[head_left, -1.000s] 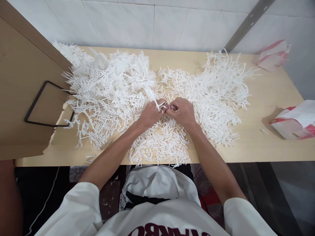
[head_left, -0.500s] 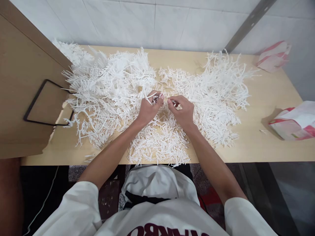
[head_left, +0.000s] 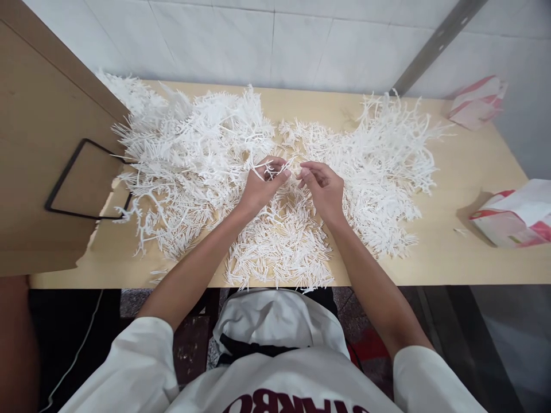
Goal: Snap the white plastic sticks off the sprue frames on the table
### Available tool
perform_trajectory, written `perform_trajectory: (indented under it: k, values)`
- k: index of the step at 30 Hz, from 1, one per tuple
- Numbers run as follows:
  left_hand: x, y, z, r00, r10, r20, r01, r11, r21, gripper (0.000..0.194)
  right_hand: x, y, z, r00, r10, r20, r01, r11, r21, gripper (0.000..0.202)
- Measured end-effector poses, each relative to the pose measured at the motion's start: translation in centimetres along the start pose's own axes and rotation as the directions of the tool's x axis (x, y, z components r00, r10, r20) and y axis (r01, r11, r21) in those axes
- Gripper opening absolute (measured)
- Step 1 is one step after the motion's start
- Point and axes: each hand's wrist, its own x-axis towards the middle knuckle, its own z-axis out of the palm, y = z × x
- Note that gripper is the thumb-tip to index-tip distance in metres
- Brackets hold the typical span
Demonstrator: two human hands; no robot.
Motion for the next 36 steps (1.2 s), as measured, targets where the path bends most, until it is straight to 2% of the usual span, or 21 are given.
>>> perform_trajectory:
  k: [6, 9, 11, 15, 21, 25, 31, 36]
  values:
    - [0.2, -0.2, 0.0, 0.998, -0.054, -0.017, 0.051, 0.991, -0.127, 0.023, 0.0, -0.1, -0.1, 0.998, -0.066, 0.0, 0.066, 0.992, -0.108, 0.039]
    - [0.1, 0.1, 0.1, 0.994, -0.109, -0.007, 0.105, 0.978, -0.183, 0.028, 0.1, -0.3, -0.1, 0.996, -0.087, 0.02, 0.089, 0.99, -0.11, 0.034]
    - [0.0, 0.4, 0.1, 0.994, -0.106, 0.024, 0.108, 0.975, -0.192, 0.03, 0.1, -0.3, 0.1, 0.996, -0.062, 0.058, 0.067, 0.995, -0.072, 0.031]
    - [-0.3, 0.5, 0.1, 0.999, -0.024, 0.037, 0.027, 0.996, -0.086, 0.026, 0.1, -0.2, 0.2, 0.995, -0.011, 0.102, 0.019, 0.997, -0.075, 0.026]
    - [-0.9, 0.5, 0.3, 0.993, 0.097, 0.073, -0.107, 0.983, 0.15, 0.018, -0.2, 0.3, 0.3, 0.983, -0.152, 0.104, 0.18, 0.918, -0.352, 0.015]
    - [-0.9, 0.8, 0.2, 0.993, 0.096, 0.073, -0.112, 0.956, 0.27, 0.021, -0.3, 0.4, 0.4, 0.976, -0.197, 0.096, 0.218, 0.904, -0.367, 0.018]
    - [-0.8, 0.8, -0.1, 0.983, 0.117, 0.141, -0.156, 0.939, 0.305, 0.015, -0.2, -0.1, 0.2, 0.988, -0.086, 0.131, 0.124, 0.94, -0.317, 0.028]
    - [-0.8, 0.9, 0.0, 0.978, 0.065, 0.199, -0.116, 0.959, 0.259, 0.019, 0.0, -0.4, -0.2, 0.962, 0.065, 0.264, -0.016, 0.983, -0.183, 0.033]
